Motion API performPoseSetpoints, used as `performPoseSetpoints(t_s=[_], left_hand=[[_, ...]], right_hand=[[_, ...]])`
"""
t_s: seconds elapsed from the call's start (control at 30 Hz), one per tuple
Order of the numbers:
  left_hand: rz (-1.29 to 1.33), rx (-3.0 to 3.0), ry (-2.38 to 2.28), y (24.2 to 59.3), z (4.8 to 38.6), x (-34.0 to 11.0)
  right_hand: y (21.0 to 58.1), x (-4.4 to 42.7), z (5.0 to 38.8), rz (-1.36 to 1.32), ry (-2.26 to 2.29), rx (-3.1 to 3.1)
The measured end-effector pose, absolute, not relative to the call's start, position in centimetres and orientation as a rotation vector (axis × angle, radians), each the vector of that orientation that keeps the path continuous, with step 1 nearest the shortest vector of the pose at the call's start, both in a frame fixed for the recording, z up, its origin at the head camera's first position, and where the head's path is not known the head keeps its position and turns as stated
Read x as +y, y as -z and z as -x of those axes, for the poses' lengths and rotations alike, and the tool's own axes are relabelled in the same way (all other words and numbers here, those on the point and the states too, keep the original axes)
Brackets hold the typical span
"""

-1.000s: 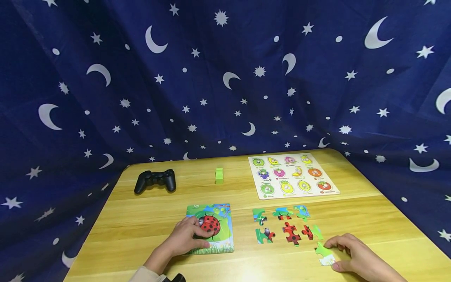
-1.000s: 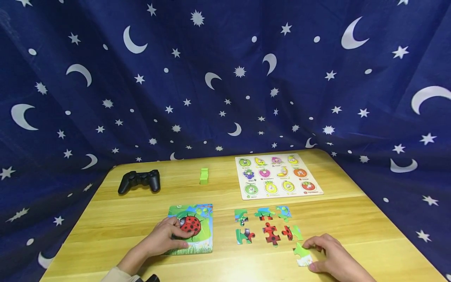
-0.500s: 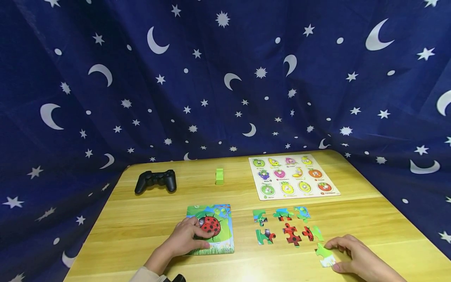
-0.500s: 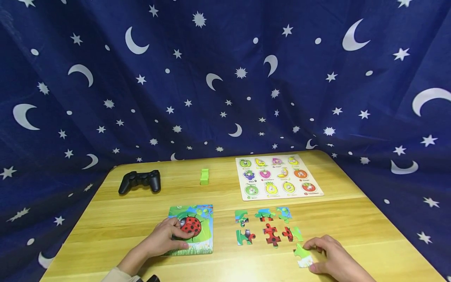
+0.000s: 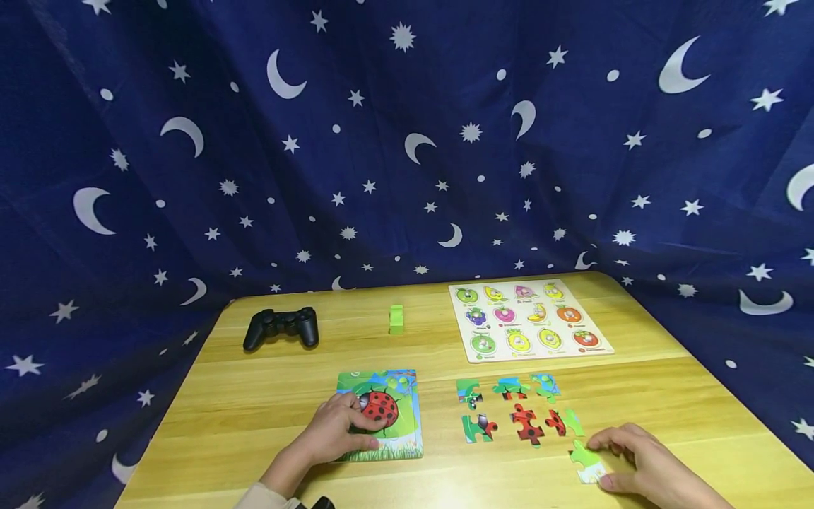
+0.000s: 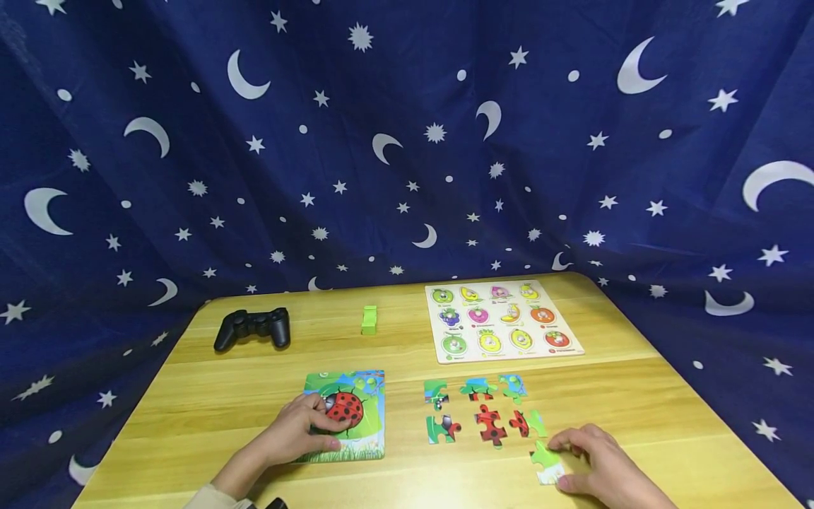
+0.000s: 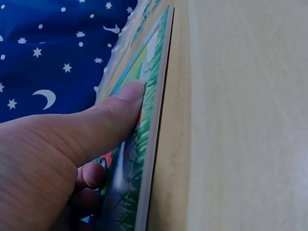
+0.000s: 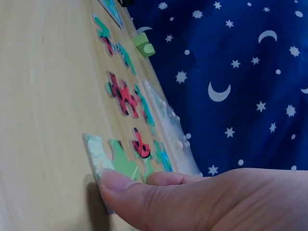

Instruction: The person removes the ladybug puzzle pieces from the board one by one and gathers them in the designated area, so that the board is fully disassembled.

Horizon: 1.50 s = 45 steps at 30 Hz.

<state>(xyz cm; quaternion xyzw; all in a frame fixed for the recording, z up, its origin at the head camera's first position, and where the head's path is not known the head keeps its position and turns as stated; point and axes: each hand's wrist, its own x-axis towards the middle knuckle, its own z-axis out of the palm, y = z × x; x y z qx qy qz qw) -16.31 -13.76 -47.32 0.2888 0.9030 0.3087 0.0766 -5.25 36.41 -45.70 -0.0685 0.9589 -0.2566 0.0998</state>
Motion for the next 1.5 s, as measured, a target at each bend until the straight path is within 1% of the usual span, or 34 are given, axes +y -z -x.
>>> performPoseSetpoints(t_s=[0.43, 0.57, 0.7, 0.93, 1.1, 1.2, 1.27, 1.5], left_hand=[[-0.868, 2.727, -0.938, 47.5, 16.1, -13.8], [-0.869, 2.737, -0.950, 47.4, 16.0, -13.8], [-0.872, 2.743, -0.950, 47.4, 16.0, -13.5], [-0.884, 2.734, -0.953, 47.6, 16.0, -12.9], [-0.851, 2.738, -0.952, 47.8, 15.8, -13.0], [-0.855, 2.740, -0.972, 47.9, 15.7, -13.0], [-0.863, 2.734, -0.984, 48.0, 15.6, -12.9], [-0.903, 2.759, -0.986, 48.0, 15.5, -13.0]], right_hand=[[45.0, 35.2, 5.4, 0.206, 0.758, 2.880], [45.2, 34.0, 5.5, 0.273, 0.827, 2.913], [45.1, 30.7, 6.4, 0.438, 0.955, 2.956], [43.5, 22.8, 9.2, 0.697, 1.126, 2.851], [43.4, 16.7, 10.7, 0.854, 0.964, 2.985], [44.0, 13.7, 11.3, 0.892, 0.816, 3.059], [44.4, 12.2, 11.6, 0.881, 0.793, 3.038], [45.2, 9.7, 12.5, 0.782, 0.752, 3.012]])
